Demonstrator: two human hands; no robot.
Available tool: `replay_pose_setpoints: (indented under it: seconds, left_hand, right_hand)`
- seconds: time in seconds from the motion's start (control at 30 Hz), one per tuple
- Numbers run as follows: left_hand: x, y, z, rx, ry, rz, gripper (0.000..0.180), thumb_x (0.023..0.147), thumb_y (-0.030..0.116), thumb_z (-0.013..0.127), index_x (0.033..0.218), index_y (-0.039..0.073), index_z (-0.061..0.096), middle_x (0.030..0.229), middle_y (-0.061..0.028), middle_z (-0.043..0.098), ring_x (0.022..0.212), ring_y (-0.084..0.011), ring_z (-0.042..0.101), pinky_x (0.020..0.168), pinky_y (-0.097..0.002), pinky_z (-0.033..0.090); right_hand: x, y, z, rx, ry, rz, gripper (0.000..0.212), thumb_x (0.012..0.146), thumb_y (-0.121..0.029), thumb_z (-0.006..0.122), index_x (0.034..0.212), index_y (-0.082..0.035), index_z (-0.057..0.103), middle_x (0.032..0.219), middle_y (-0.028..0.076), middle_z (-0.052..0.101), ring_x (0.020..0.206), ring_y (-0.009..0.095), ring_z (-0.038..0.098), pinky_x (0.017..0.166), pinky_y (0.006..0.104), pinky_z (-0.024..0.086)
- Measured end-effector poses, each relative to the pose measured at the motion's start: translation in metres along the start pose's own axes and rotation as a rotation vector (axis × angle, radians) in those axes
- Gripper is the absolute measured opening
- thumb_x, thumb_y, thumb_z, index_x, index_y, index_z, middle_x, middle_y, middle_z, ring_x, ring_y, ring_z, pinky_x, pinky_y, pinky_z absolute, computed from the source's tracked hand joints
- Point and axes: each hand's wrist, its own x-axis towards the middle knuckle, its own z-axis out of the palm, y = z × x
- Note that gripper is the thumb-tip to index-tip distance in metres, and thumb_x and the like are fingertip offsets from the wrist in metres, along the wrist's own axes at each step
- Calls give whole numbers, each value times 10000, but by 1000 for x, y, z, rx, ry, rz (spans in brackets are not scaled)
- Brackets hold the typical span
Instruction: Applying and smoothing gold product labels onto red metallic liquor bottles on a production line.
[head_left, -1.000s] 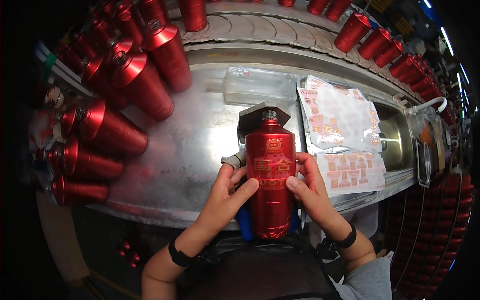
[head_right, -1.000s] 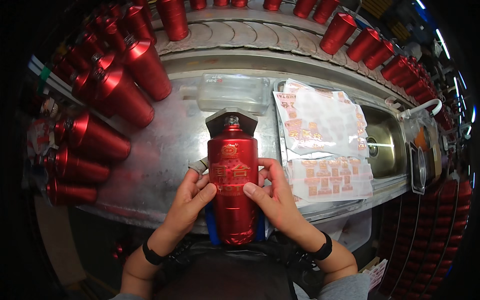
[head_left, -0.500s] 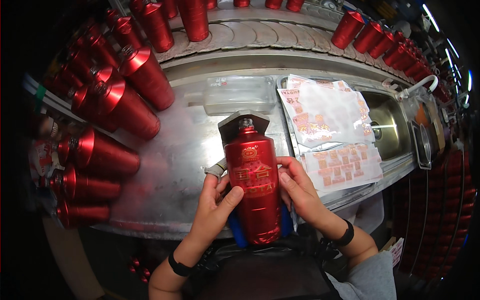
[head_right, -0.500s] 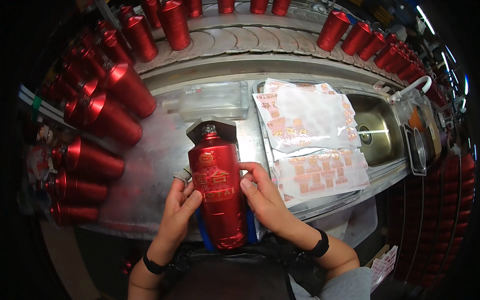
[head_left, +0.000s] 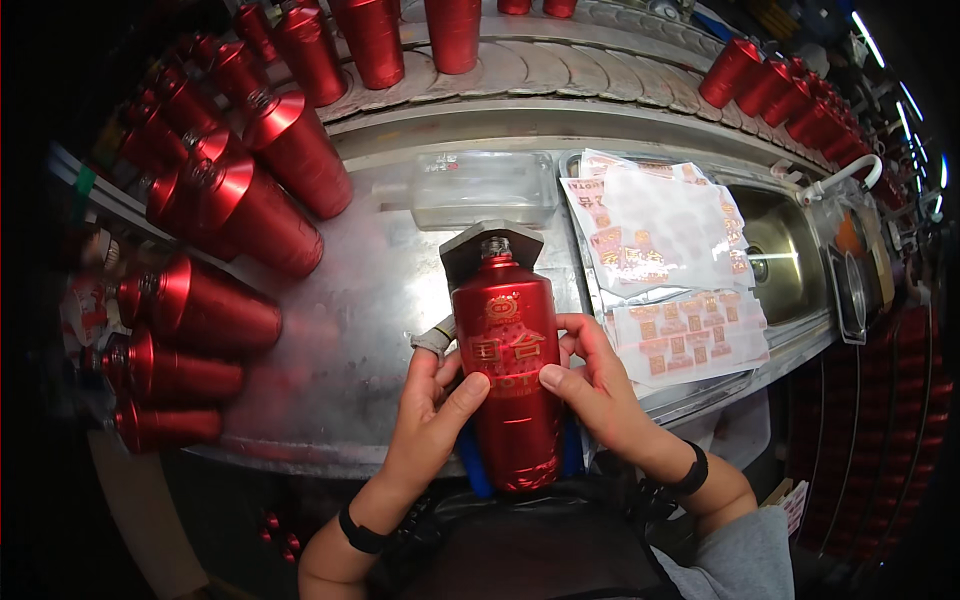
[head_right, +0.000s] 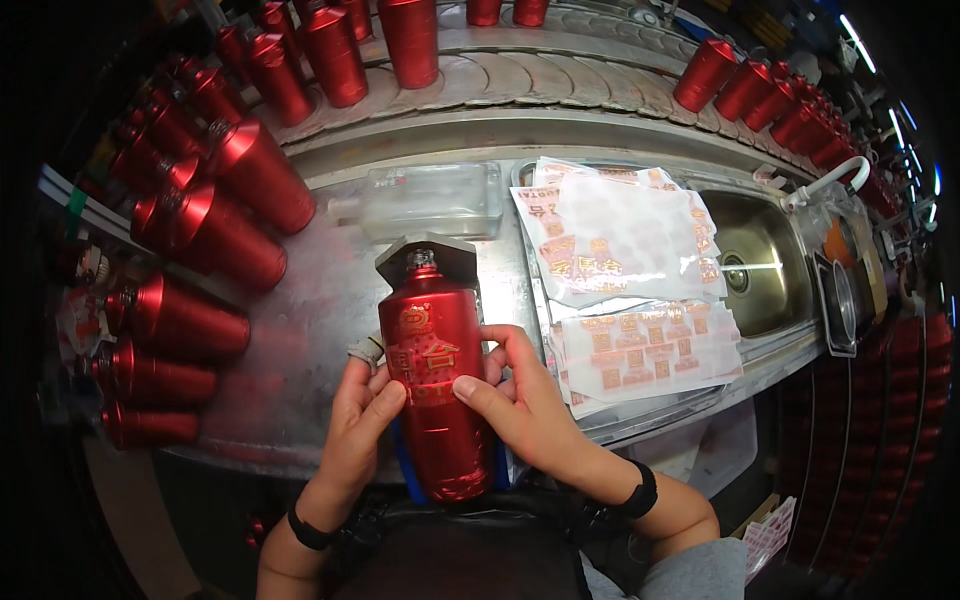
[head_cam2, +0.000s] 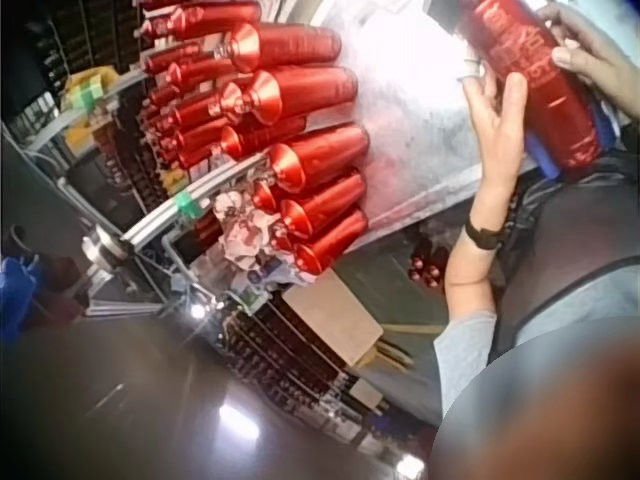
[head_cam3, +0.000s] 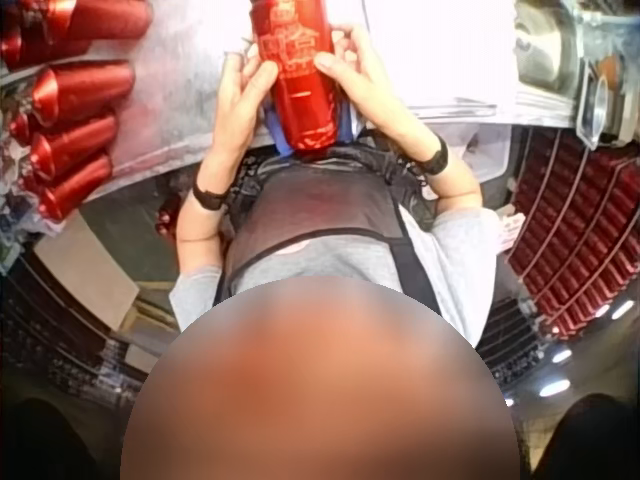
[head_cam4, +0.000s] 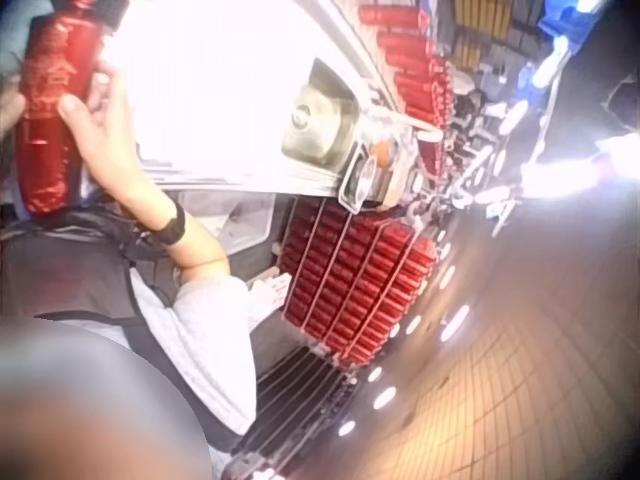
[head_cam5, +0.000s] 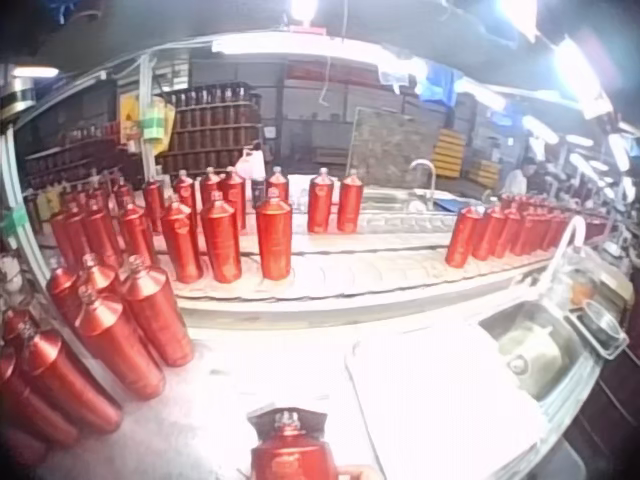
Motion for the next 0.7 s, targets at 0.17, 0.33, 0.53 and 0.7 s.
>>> replay_pose_setpoints:
  seconds: [0.17,0.33,0.53,0.7]
  left_hand:
    - [4,11,11,12,0,8,676,947,167,644,1478,-6,263,1366,-182,507,1266,-214,508,1061,-365,409]
    - [5,12,15,73,53,24,726,904,166,708,1457,-6,271,1247,-171,597,1126,-192,600,967,-329,481]
    - [5,5,10,88,21,-6,771,896,221,728,1461,-15,260,1365,-197,497,1273,-226,493,1076,-382,387]
    - [-2,2,3,11,-43,9,798,886,232,741,1463,-25,253,1426,-210,433,1362,-257,413,1139,-392,304]
  right_hand:
    - [2,-18,9,-72,6,27,581,915,-240,717,1322,6,384,919,8,444,757,41,476,660,203,439]
    - [2,-23,15,-21,-4,26,605,897,-242,743,1311,7,379,917,17,449,782,52,482,677,212,451]
    - [5,-10,-3,-35,89,93,475,885,-196,734,1266,-35,502,857,-14,508,678,22,495,599,181,405]
    - [27,-16,-66,318,242,144,400,990,-374,502,1140,-18,604,677,49,579,551,102,547,521,237,455]
